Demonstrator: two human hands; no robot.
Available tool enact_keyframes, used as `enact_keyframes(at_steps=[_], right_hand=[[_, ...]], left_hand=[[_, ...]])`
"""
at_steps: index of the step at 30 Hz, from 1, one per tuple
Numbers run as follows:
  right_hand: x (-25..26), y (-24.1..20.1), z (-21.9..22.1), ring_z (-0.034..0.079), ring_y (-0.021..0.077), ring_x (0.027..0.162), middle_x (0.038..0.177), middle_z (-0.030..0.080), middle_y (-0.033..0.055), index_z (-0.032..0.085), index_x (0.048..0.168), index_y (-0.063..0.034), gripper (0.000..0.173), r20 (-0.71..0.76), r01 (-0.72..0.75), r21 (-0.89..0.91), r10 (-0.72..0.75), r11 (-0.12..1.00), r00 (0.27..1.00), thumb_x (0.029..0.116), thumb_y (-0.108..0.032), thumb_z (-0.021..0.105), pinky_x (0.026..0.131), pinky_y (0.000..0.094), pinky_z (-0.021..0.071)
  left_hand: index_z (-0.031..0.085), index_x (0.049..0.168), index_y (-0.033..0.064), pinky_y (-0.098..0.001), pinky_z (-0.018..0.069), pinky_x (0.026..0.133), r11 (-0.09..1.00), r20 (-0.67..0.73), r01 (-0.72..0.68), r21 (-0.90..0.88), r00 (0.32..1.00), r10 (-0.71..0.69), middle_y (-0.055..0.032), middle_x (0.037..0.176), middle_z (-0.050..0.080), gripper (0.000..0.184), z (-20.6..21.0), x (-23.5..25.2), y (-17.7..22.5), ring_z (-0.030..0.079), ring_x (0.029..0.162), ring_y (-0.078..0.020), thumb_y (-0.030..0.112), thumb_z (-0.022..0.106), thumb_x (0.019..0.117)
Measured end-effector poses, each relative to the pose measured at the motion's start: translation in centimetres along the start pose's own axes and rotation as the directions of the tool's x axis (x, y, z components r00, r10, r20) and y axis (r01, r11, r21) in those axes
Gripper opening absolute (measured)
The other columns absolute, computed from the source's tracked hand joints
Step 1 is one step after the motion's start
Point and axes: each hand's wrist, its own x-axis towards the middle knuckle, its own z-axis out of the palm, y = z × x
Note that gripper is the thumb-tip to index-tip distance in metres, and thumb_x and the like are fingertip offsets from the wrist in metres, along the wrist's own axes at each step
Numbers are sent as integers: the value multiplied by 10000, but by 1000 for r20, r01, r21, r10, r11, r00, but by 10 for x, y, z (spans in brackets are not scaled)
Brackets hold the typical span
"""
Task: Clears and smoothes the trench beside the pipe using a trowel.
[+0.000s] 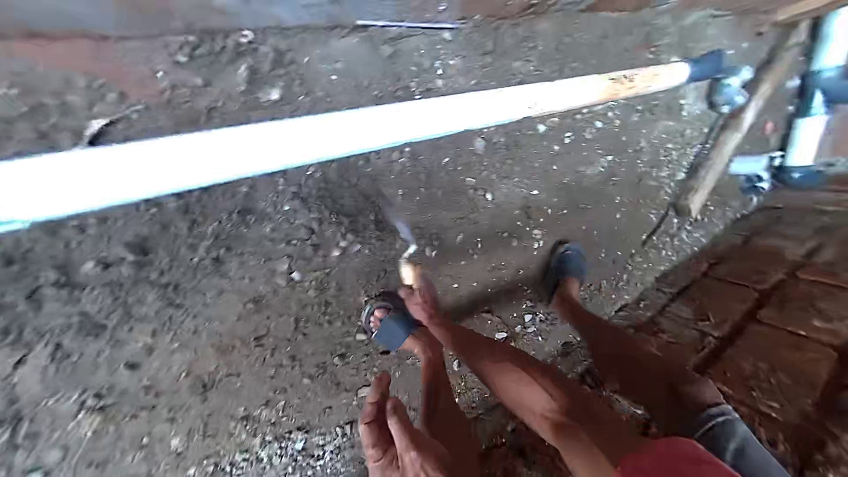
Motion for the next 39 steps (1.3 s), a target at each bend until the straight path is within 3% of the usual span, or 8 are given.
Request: enact_keyframes(at_steps=[5, 9, 14, 19, 27, 31, 34, 39], right_hand=[[44, 133, -139, 689, 334, 1037, 1230, 645, 283, 389, 1492, 61, 530, -412, -149, 393, 319, 907, 853, 1036, -121, 589, 918, 468, 580], [97, 197, -202, 670, 276, 906, 1169, 625, 237, 423, 1460, 33, 445, -382, -205, 528, 446, 824, 809, 1052, -104, 536, 815, 433, 580], [102, 169, -91, 689, 355, 974, 1208, 639, 277, 369, 1512, 6, 590, -140, -156, 603, 297, 782, 945, 994, -99, 630, 852, 512, 592], [34, 69, -22, 609, 385, 1245, 1343, 605, 287, 402, 1504, 49, 620, 176, -14, 231, -28, 973, 984, 978, -141, 672, 1085, 509, 470], [10, 125, -22, 674, 281, 949, 1153, 650, 247, 435, 1451, 64, 486, -78, -184, 641, 301, 745, 950, 1015, -90, 585, 878, 436, 566], [17, 141, -9, 661, 240, 859, 1142, 613, 218, 380, 1477, 38, 505, -51, -207, 635, 308, 745, 950, 1013, -35, 567, 786, 398, 577], [5, 81, 57, 683, 277, 938, 1194, 633, 247, 421, 1462, 54, 495, -45, -156, 671, 250, 725, 967, 1001, -18, 589, 850, 428, 582], [-17, -41, 226, 687, 339, 1001, 1220, 637, 270, 344, 1525, 17, 630, -109, -23, 706, 140, 707, 984, 979, -82, 643, 881, 492, 585]], left_hand=[[652, 1161, -12, -256, 509, 1031, 999, 205, 38, 14, 978, -40, 64, 1134, 720, 296, 12, -21, -4, 643, 1138, -29, 0, 428, 968], [718, 1174, 136, -266, 507, 1051, 1000, 397, 2, -13, 918, 3, 89, 1173, 739, 268, 20, -30, -6, 657, 1165, -65, 91, 493, 1036], [702, 1191, 59, -294, 532, 1031, 998, 510, -36, 49, 860, 6, -16, 1197, 726, 291, 23, -56, -22, 663, 1158, -126, 35, 469, 1018], [717, 1178, 110, -262, 534, 1007, 945, 582, -281, 169, 802, 134, 48, 1182, 735, 263, 5, -61, 21, 669, 1132, -69, 106, 496, 1036], [724, 1184, 189, -229, 550, 939, 849, 576, -395, 351, 806, 137, 99, 1169, 730, 242, -134, -20, 67, 671, 1067, -18, 188, 523, 1049], [674, 1128, -105, -248, 531, 975, 724, 503, -299, 621, 861, -76, -114, 1129, 727, 268, -194, 23, 25, 675, 1056, -58, -24, 492, 949], [694, 1157, -104, -440, 524, 1032, 592, 555, -329, 736, 794, -249, -225, 1160, 719, 277, -217, 78, -10, 698, 1114, -280, 6, 544, 951], [673, 1208, -100, -377, 506, 1060, 723, 604, -245, 646, 744, -287, -214, 1220, 701, 318, -245, 128, 26, 675, 1167, -231, 28, 530, 954]])
